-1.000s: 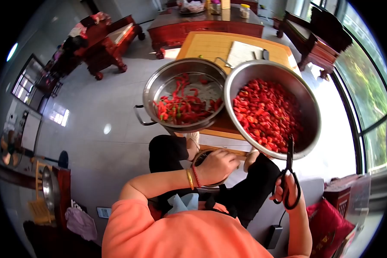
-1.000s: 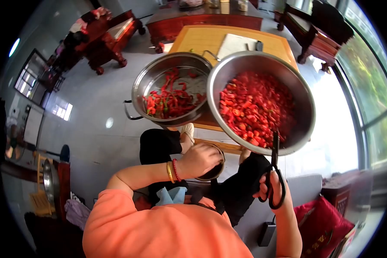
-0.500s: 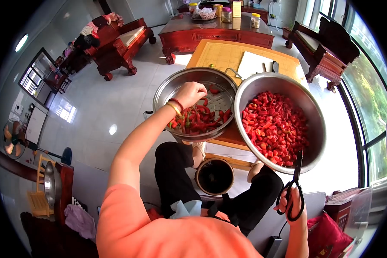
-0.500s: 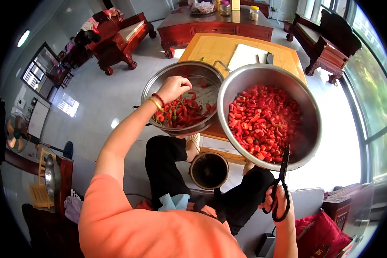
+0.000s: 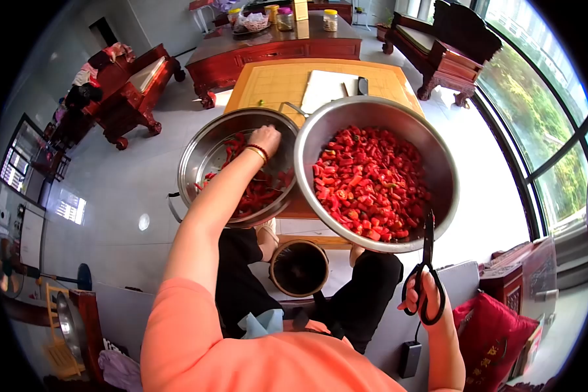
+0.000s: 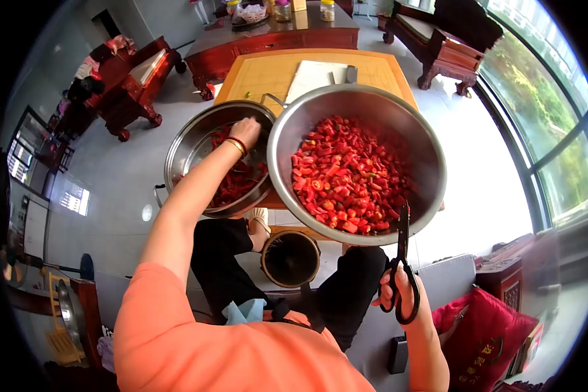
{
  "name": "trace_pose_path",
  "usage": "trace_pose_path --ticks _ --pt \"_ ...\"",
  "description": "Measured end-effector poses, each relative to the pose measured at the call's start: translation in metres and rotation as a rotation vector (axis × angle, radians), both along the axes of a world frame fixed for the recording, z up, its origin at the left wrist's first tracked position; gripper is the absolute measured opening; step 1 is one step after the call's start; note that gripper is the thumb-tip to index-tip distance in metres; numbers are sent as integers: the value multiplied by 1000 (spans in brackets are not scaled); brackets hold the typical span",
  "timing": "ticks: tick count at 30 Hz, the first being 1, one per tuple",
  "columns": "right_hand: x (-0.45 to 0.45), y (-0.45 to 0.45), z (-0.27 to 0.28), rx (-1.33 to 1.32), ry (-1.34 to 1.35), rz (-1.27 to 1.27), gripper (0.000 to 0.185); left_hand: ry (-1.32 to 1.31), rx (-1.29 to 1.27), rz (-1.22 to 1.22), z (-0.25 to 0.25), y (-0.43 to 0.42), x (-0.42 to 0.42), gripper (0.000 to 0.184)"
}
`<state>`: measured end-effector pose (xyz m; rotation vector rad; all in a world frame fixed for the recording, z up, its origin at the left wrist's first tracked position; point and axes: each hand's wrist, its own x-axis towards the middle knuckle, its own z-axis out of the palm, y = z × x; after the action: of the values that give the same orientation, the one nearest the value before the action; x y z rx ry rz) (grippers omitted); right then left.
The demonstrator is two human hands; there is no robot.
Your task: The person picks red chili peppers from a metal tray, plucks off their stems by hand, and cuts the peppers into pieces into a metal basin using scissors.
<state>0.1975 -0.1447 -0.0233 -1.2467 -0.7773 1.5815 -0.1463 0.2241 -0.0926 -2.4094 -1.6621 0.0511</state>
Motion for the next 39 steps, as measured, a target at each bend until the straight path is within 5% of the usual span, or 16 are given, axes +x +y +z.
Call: trace_pose_path --ticks 3,8,13,20,21,39 --pt "1 2 -2 -15 -7 -6 45 -39 78 -65 3 -5 -10 17" --pt "-4 4 3 2 10 38 43 -627 281 -307 57 -36 -20 6" --pt "-5 12 4 11 -182 139 36 -1228 -215 -312 114 -111 1 9" --pt "-9 35 48 67 -909 281 57 -1139 -198 -641 138 -187 56 13" --pt "-10 36 50 133 -984 250 44 -1116 -210 -657 140 -193 61 14" --pt "-7 24 26 -140 -512 372 41 -1137 -203 -772 117 -217 103 14"
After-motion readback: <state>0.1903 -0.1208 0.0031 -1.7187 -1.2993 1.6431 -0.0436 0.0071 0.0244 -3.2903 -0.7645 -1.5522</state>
